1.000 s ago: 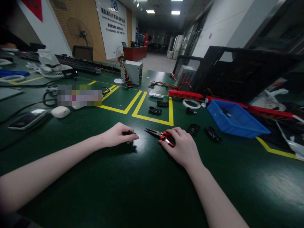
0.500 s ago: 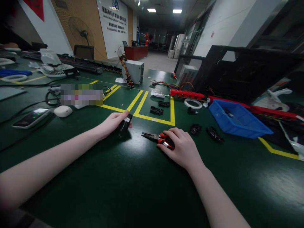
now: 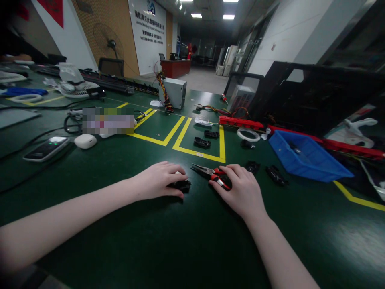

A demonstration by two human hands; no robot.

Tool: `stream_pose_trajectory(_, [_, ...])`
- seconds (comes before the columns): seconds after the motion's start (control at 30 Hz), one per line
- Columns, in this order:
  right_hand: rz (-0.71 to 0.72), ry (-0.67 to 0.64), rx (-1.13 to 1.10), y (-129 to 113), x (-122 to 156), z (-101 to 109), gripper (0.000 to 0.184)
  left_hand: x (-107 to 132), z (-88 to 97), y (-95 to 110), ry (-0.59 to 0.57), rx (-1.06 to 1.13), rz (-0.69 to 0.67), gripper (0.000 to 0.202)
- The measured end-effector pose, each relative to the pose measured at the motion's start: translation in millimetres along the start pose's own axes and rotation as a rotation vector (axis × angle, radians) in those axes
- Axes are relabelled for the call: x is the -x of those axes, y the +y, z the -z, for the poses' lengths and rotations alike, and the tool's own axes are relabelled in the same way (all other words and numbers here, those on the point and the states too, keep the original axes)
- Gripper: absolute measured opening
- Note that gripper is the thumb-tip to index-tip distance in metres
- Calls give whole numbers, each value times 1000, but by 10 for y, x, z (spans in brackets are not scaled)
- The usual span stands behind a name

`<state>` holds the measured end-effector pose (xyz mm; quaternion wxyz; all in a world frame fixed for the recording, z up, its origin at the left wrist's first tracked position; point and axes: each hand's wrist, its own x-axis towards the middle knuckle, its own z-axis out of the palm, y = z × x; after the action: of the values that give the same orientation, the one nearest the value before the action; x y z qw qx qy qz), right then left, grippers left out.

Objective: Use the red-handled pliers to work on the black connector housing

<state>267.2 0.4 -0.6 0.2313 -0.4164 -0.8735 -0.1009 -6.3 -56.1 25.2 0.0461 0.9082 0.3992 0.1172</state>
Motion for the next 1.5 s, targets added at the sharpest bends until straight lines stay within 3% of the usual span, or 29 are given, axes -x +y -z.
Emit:
stream_pose_trajectory(0.1, [29, -17, -19, -16, 0, -10, 44, 98, 161, -19, 28, -1, 10, 49])
stream_pose_trajectory(0.23, [38, -13, -40, -40, -8, -9, 43, 356, 313, -274, 6, 21, 91, 34])
stream_pose_trajectory(0.37, [30, -17, -65, -42, -16, 7, 43, 585, 307, -629, -91, 173, 157, 29])
stream_pose_trajectory(0.5, [34, -19, -80, -39, -17, 8, 43, 627, 275, -763, -100, 280, 174, 16])
stream_pose_trajectory(0.7, [37, -32, -70, -23, -2, -14, 43, 558, 272, -667, -99, 164, 163, 13])
stream_pose_trajectory(0.83, [53, -20, -64, -22, -2, -15, 43, 527, 267, -622, -121, 130, 80, 16])
stream_pose_trajectory(1.1, [154, 163, -98, -128, -25, 96, 43, 445, 206, -583, -112, 126, 66, 15])
stream_pose_trajectory(1.27, [210, 208, -161, -252, -18, 174, 50, 381, 166, -342, 50, 545, 198, 10])
stream_pose_trajectory(1.5, [260, 198, -199, -333, -16, 193, 49, 295, 165, 9, 190, 1054, 229, 9])
